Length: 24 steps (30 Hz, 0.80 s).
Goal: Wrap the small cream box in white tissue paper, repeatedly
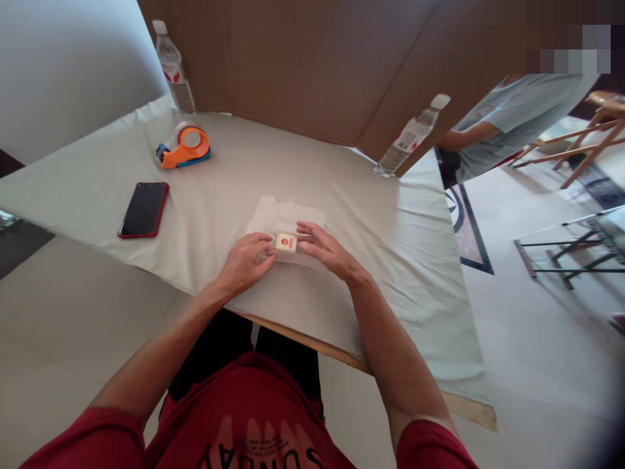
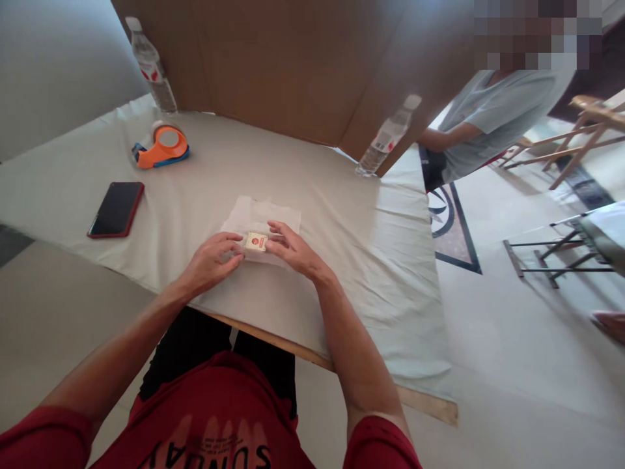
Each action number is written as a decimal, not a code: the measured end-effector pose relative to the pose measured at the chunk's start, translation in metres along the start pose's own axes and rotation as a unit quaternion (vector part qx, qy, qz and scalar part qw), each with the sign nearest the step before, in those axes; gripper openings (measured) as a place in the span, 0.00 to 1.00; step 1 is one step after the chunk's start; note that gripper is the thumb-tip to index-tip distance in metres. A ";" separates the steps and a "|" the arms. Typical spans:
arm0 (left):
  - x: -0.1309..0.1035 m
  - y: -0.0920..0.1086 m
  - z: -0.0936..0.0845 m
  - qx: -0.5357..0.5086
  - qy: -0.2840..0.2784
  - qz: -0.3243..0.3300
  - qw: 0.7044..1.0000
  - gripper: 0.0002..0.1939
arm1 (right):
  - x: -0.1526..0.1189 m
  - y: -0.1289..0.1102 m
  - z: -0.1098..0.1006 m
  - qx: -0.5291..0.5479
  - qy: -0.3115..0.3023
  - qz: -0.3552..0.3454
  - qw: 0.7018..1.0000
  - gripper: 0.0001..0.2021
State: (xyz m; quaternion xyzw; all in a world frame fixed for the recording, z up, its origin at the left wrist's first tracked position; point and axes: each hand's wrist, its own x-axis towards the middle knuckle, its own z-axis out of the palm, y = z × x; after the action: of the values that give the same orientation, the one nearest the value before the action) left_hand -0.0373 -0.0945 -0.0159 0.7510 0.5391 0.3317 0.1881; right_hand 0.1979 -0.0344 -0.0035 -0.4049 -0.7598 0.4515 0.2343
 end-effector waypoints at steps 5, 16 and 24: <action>0.021 0.000 -0.001 -0.061 -0.004 -0.045 0.997 0.05 | -0.015 -0.019 -0.014 -0.051 0.019 0.003 0.999 0.34; 0.035 -0.002 0.011 -0.161 -0.009 -0.124 0.979 0.05 | 0.017 0.001 0.015 0.103 0.114 0.048 0.987 0.11; 0.020 0.004 0.001 -0.179 -0.053 -0.143 0.972 0.10 | 0.001 0.001 0.022 0.089 0.081 0.063 0.991 0.11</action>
State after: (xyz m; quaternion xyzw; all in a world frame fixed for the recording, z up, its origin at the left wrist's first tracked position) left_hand -0.0297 -0.0769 -0.0078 0.6366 0.5625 0.3518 0.3931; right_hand 0.1818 -0.0442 -0.0153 -0.4648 -0.6678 0.4975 0.3009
